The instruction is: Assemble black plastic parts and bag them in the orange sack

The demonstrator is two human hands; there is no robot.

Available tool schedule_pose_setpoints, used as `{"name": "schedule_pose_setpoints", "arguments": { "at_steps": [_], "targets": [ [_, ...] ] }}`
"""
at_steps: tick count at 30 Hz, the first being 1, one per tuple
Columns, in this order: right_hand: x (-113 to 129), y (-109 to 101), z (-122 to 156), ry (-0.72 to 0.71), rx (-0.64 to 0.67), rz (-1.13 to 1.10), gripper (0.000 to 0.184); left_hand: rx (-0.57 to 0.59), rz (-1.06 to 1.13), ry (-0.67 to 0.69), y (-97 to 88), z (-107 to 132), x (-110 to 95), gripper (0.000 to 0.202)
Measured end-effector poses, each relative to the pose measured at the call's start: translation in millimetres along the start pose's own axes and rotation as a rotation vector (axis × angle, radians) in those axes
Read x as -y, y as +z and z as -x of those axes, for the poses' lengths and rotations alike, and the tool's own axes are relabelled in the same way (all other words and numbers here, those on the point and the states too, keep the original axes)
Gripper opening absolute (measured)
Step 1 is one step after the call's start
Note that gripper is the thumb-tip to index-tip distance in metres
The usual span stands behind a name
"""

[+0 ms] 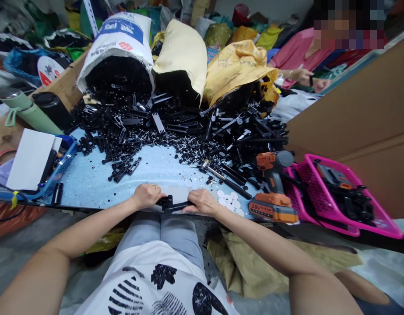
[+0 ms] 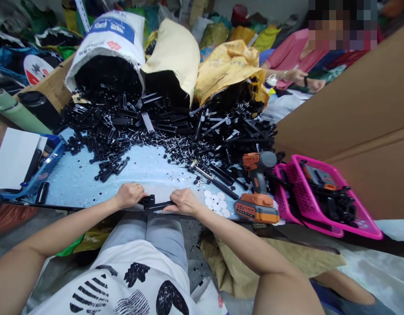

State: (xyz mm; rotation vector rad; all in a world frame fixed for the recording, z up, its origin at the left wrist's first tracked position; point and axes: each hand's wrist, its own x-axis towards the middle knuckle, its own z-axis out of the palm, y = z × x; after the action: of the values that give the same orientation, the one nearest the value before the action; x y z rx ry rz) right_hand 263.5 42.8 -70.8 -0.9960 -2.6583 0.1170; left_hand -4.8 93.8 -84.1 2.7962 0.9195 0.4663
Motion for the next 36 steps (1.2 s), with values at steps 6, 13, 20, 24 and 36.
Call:
{"name": "schedule_pose_setpoints", "arguments": {
  "at_steps": [6, 13, 20, 24, 36],
  "targets": [
    [49, -45, -8, -0.184, -0.131, -0.352, 0.058, -0.177, 0.363, 0.277, -57.4, 31, -45, 0.051],
    [121, 9, -34, -0.165, -0.691, -0.953, 0.073, -0.476, 0.811, 0.343, -63.0, 33, -112, 0.06],
    [38, 60, -85, 0.24, -0.795, -0.697, 0.054, -0.62, 0.276, 0.225, -5.8, 3, -66, 0.072],
    [-96, 28, -141, 0.344, -0.362, -0.105, 0.034, -0.226, -0.138, -0.024, 28.7, -43, 7, 0.07],
    [-189, 3, -177, 0.791, -0.317, -0.322, 0.025, -0.058, -0.312, -0.668, -28.0, -102, 148, 0.03]
  ]
}}
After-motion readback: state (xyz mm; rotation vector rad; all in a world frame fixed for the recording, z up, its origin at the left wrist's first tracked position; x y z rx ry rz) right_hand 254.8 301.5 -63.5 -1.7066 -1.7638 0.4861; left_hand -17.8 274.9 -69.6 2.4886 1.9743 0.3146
